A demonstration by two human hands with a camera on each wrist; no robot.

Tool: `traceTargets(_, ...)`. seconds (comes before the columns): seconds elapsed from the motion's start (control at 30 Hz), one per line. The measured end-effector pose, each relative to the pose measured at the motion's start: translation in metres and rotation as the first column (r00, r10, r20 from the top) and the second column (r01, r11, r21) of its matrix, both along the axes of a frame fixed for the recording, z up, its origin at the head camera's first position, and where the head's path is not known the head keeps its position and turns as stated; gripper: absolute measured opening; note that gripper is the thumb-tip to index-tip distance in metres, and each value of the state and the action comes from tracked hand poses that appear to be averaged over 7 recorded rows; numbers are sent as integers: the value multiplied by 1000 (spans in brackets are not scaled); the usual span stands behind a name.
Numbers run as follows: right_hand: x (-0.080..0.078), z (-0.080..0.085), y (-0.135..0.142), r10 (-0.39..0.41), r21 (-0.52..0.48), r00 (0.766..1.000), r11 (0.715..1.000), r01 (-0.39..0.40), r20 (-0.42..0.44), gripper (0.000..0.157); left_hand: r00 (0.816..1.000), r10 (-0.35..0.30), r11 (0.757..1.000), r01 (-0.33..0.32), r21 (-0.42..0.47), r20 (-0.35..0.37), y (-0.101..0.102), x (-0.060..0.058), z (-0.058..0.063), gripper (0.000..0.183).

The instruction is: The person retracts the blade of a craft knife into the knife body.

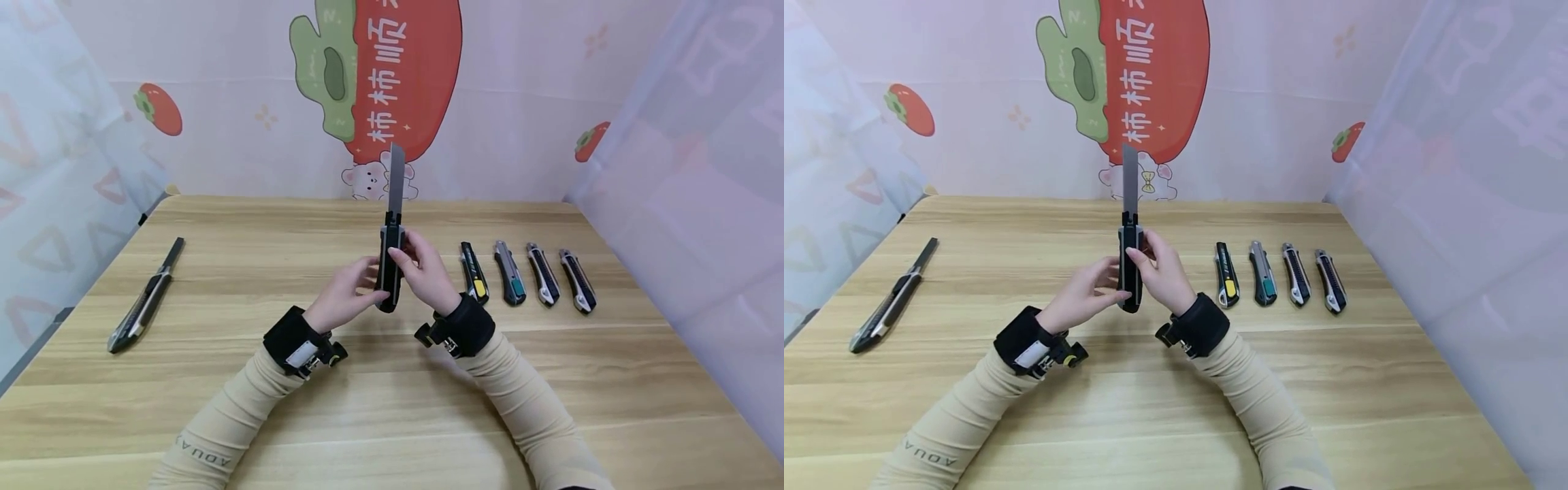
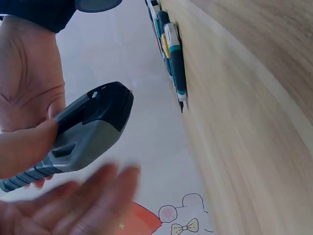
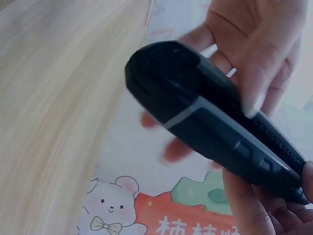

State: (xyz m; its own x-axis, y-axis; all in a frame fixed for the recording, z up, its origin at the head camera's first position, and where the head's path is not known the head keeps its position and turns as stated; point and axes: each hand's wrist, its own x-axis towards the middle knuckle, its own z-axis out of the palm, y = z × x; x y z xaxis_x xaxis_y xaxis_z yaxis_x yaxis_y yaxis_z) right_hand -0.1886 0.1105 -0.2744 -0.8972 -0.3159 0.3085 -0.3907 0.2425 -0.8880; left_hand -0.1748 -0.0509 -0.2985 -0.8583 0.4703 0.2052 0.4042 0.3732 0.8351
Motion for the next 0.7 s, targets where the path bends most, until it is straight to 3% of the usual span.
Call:
traceTargets(0.17, 1, 2, -1, 51, -26, 999, 998, -51, 17, 25, 997, -61, 998, 60, 24, 39, 1, 2, 0, 27)
traceTargets(0.27, 1, 3, -3, 119, -125, 991, 986, -110, 67, 24, 997, -63, 997, 61, 45, 45, 3, 4, 1, 27)
traceTargets(0.43, 3, 1, -7, 202, -309, 971, 938, -154, 130, 33, 998, -43, 999, 44, 19, -39, 7, 5, -3, 24)
traceTargets(0.57, 4, -1, -10, 191, -348, 969, 929, -128, 155, 45, 994, -5, 1000, 3, -16, -110, 11, 6, -8, 20)
traceTargets(0.7, 5, -2, -12, 162, -371, 970, 924, -86, 179, 48, 987, 17, 999, -24, -45, -157, 13, 7, -11, 20)
